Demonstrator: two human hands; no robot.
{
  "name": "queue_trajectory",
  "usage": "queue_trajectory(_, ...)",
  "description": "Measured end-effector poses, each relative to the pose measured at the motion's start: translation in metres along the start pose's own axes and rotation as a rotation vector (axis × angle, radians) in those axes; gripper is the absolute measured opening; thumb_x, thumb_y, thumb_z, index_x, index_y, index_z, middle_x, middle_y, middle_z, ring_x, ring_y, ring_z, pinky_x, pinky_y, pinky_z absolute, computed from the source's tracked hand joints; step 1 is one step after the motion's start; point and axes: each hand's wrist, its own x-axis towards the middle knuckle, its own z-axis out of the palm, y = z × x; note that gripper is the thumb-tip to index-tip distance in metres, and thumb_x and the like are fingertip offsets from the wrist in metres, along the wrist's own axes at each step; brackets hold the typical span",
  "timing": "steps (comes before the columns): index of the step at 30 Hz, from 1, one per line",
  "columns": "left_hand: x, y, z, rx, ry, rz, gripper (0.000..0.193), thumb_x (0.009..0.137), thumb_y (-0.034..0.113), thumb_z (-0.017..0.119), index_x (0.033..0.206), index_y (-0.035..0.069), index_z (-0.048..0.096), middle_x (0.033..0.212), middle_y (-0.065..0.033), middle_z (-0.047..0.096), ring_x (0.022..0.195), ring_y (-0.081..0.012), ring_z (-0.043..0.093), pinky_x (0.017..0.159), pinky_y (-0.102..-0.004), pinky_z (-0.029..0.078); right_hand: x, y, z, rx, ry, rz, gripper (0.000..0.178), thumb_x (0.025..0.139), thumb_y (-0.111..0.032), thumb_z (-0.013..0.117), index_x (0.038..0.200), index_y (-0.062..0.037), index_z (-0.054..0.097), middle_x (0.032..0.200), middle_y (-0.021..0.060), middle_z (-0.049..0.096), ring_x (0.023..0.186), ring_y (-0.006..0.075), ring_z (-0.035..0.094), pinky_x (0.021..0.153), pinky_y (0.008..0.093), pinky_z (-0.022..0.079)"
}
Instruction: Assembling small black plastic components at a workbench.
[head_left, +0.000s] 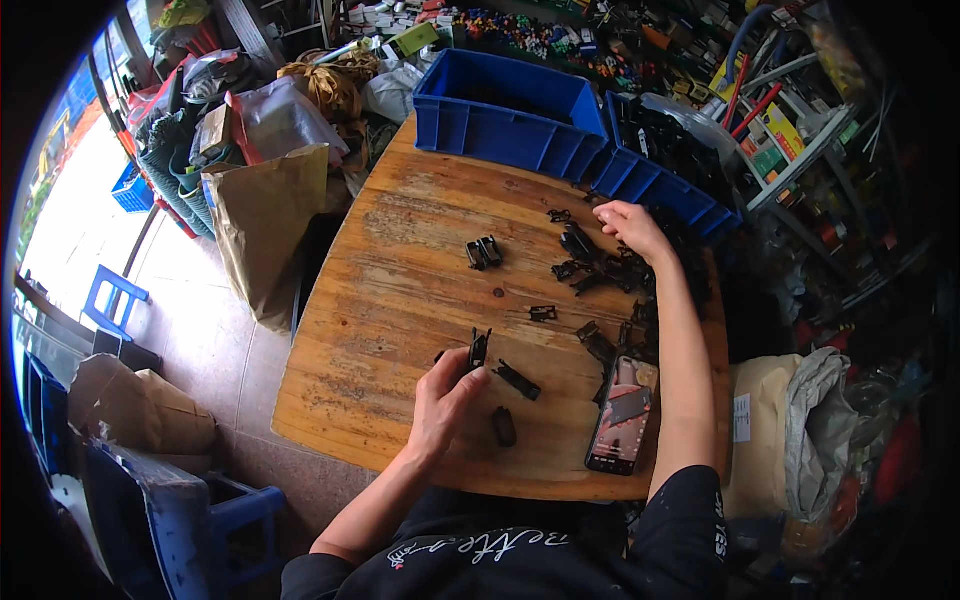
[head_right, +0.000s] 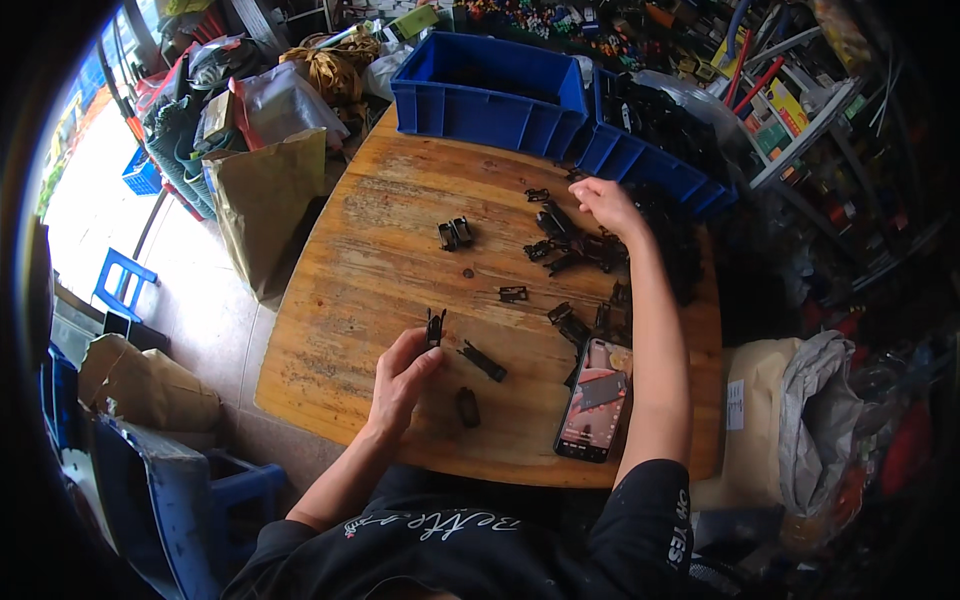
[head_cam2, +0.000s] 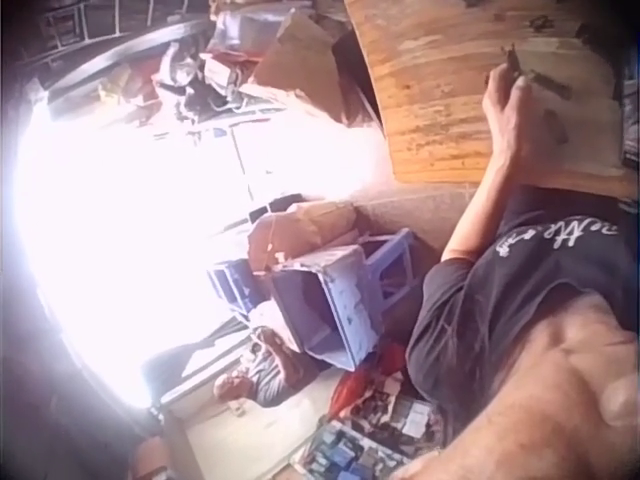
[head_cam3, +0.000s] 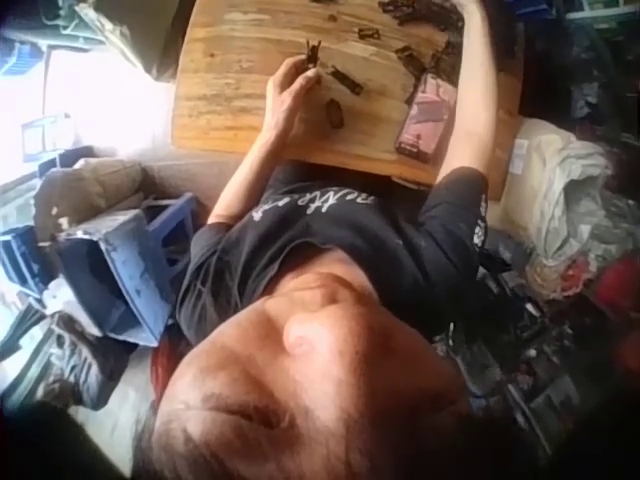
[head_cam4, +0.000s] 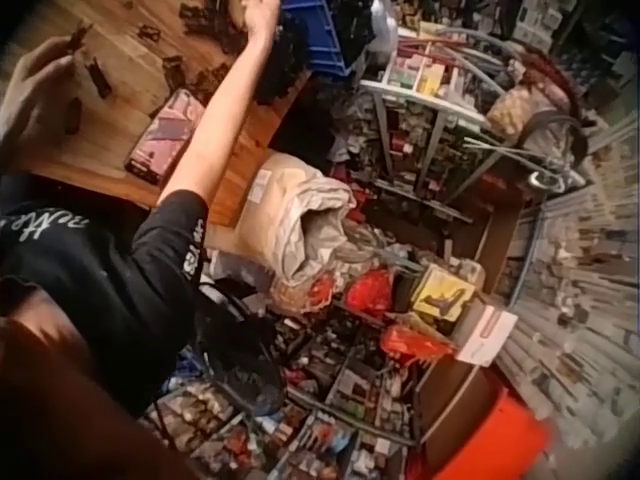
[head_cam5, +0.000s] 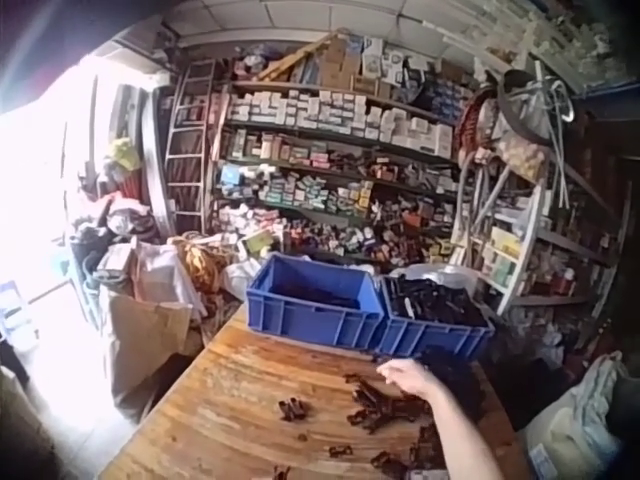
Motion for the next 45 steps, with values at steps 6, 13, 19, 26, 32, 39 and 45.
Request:
queue_trajectory(6, 0.005, -0.005, 0.0, -0.039, -0.014, 0.046, 0.023, 0.086, 0.013, 0.057, 0.105, -0.001, 0.056, 0.085, -0.0034, 0.06, 0.078, -0.0103, 0.054, 0.072, -0.0243, 0.044, -0.056, -0.01, -0.023, -0.404, 0.052, -0.17, 0.021, 0.085, -0.015, 0.055, 0.099, -0.0018, 0.063, 0.084, 0.0089, 0.066, 0.077, 0.0144, 0.06, 0.072, 0.0281, 0.047)
queue_trajectory(13, 0.002, 0.009, 0.004, -0.131, -0.023, 0.0, 0.029, 0.086, 0.013, 0.056, 0.112, -0.001, 0.053, 0.082, -0.0053, 0.059, 0.067, -0.0099, 0.051, 0.063, -0.0226, 0.042, -0.072, 0.009, -0.018, -0.418, 0.078, -0.161, 0.015, 0.078, -0.006, 0.06, 0.09, -0.0005, 0.064, 0.083, 0.0121, 0.066, 0.077, 0.0194, 0.064, 0.07, 0.0303, 0.049)
queue_trajectory(19, 0.003, 0.005, -0.002, -0.19, 0.055, -0.007, 0.029, 0.087, 0.011, 0.055, 0.115, 0.004, 0.052, 0.081, -0.003, 0.058, 0.067, -0.0073, 0.05, 0.062, -0.021, 0.044, -0.072, 0.001, 0.026, -0.4, -0.058, -0.23, 0.013, 0.073, -0.004, 0.063, 0.084, 0.0017, 0.062, 0.075, 0.0121, 0.065, 0.07, 0.0191, 0.064, 0.065, 0.0303, 0.049)
queue_trajectory(26, 0.004, 0.003, -0.005, -0.218, 0.143, 0.082, 0.031, 0.089, 0.013, 0.051, 0.118, 0.003, 0.05, 0.085, -0.0066, 0.059, 0.067, -0.0091, 0.051, 0.063, -0.0223, 0.044, -0.091, -0.031, 0.08, -0.346, -0.22, -0.5, 0.017, 0.07, -0.008, 0.066, 0.083, -0.0005, 0.058, 0.078, 0.0106, 0.057, 0.074, 0.0249, 0.057, 0.067, 0.0333, 0.046)
queue_trajectory(32, 0.007, 0.0, -0.011, -0.273, 0.233, 0.159, 0.031, 0.09, 0.015, 0.051, 0.119, 0.004, 0.049, 0.087, -0.007, 0.059, 0.066, -0.0078, 0.049, 0.061, -0.0213, 0.042, -0.129, -0.051, 0.081, -0.381, -0.094, -0.451, 0.019, 0.071, -0.011, 0.066, 0.085, -0.0029, 0.056, 0.082, 0.0123, 0.057, 0.083, 0.0306, 0.056, 0.073, 0.0396, 0.044)
queue_trajectory(39, 0.003, -0.001, -0.011, -0.264, 0.13, 0.143, 0.032, 0.089, 0.014, 0.052, 0.119, 0.002, 0.05, 0.086, -0.0062, 0.059, 0.065, -0.0071, 0.048, 0.061, -0.0205, 0.04, -0.212, -0.081, 0.104, -0.017, 0.096, -0.187, 0.022, 0.078, -0.007, 0.065, 0.097, 0.0006, 0.057, 0.08, 0.007, 0.056, 0.064, 0.0143, 0.056, 0.059, 0.026, 0.045)
queue_trajectory(45, -0.013, 0.0, -0.014, -0.282, -0.125, -0.075, 0.034, 0.087, 0.012, 0.055, 0.12, 0.001, 0.054, 0.086, -0.0018, 0.057, 0.073, -0.0089, 0.051, 0.074, -0.0223, 0.042, -0.255, -0.063, 0.141, 0.317, 0.189, -0.159, 0.012, 0.086, -0.004, 0.057, 0.094, 0.0035, 0.059, 0.092, 0.0049, 0.055, 0.078, 0.0084, 0.054, 0.067, 0.0192, 0.044)
